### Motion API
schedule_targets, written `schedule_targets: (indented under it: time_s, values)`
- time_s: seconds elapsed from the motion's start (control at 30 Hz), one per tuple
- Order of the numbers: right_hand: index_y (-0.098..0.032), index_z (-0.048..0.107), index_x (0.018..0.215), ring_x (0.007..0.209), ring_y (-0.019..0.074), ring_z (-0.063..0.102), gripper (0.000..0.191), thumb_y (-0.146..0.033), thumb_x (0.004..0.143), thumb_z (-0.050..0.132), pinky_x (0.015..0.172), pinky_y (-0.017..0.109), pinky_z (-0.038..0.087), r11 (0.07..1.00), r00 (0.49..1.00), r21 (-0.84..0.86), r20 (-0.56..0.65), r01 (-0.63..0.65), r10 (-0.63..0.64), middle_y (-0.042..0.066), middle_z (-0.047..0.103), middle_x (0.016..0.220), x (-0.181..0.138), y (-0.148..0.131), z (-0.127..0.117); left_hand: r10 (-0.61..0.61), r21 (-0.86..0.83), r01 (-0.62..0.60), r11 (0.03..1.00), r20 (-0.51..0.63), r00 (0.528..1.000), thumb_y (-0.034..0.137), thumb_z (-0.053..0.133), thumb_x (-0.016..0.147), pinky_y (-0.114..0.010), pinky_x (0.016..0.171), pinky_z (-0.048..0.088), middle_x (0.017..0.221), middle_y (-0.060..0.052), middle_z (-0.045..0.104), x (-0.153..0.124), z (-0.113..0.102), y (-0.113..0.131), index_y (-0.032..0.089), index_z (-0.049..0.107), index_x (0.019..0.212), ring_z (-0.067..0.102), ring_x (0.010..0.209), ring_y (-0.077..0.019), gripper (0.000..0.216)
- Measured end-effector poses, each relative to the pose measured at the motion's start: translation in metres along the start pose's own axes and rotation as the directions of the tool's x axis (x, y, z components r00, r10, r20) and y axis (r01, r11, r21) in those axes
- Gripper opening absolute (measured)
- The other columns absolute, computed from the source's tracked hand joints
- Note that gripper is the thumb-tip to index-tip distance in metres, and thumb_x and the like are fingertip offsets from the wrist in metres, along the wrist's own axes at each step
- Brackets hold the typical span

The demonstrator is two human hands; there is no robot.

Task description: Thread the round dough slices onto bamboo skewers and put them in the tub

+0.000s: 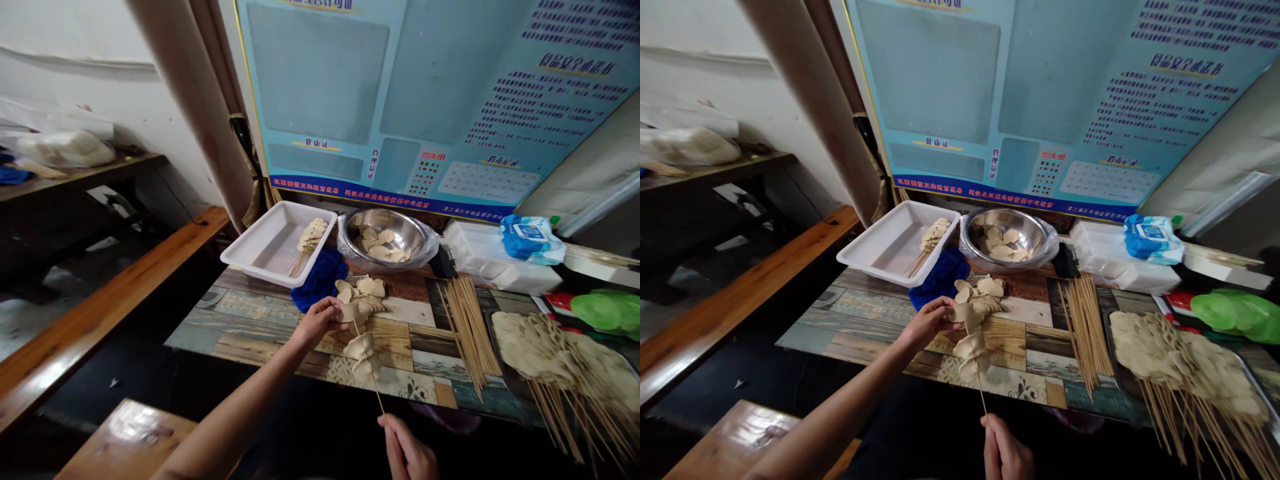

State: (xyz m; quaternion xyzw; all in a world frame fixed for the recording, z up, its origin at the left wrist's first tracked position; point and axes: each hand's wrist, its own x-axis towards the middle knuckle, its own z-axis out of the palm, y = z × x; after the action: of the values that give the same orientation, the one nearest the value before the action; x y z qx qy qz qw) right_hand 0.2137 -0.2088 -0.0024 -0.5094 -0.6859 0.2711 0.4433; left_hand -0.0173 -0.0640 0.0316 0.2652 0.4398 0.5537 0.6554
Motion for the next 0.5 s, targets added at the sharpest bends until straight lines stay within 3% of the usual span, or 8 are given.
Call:
schedule_targets:
  time_s: [0.13,0.3,0.5]
  values:
    - [-0.023,0.070,0.091,0.073,0.0166,0.073,0.030,-0.041,0.092,0.045,0.068,0.018,0.056,1.000,1.000,-0.009,0.020,0.010,-0.010,0.004,0.076,0.080,0.001,-0.001,0.004,-0.020,-0.021,0.021,1.000,0.042,0.999,0.030,0.077,0.059,-0.030,0.069,0.055,0.076,-0.003,0.061,-0.003,0.000,0.006,0.011,0.064,0.079,0.059,0.066,-0.0118,0.030]
    - [-0.023,0.069,0.092,0.072,0.0171,0.073,0.031,-0.040,0.093,0.043,0.066,0.018,0.056,0.999,0.998,-0.026,0.056,0.031,-0.030,0.005,0.076,0.080,0.003,0.000,0.004,0.037,0.003,-0.037,0.999,0.063,0.997,0.033,0.079,0.059,-0.032,0.070,0.054,0.074,-0.002,0.063,-0.007,-0.002,0.010,0.012,0.065,0.080,0.060,0.066,-0.0125,0.033]
    - [-0.022,0.065,0.096,0.075,0.0152,0.073,0.027,-0.034,0.095,0.041,0.068,0.016,0.055,0.994,0.991,-0.070,0.105,0.090,-0.082,0.004,0.076,0.083,0.004,0.003,0.002,0.140,0.256,-0.165,0.952,0.112,0.984,0.036,0.075,0.065,-0.024,0.067,0.049,0.071,-0.002,0.065,-0.012,0.001,0.009,0.012,0.067,0.083,0.060,0.066,-0.0120,0.031]
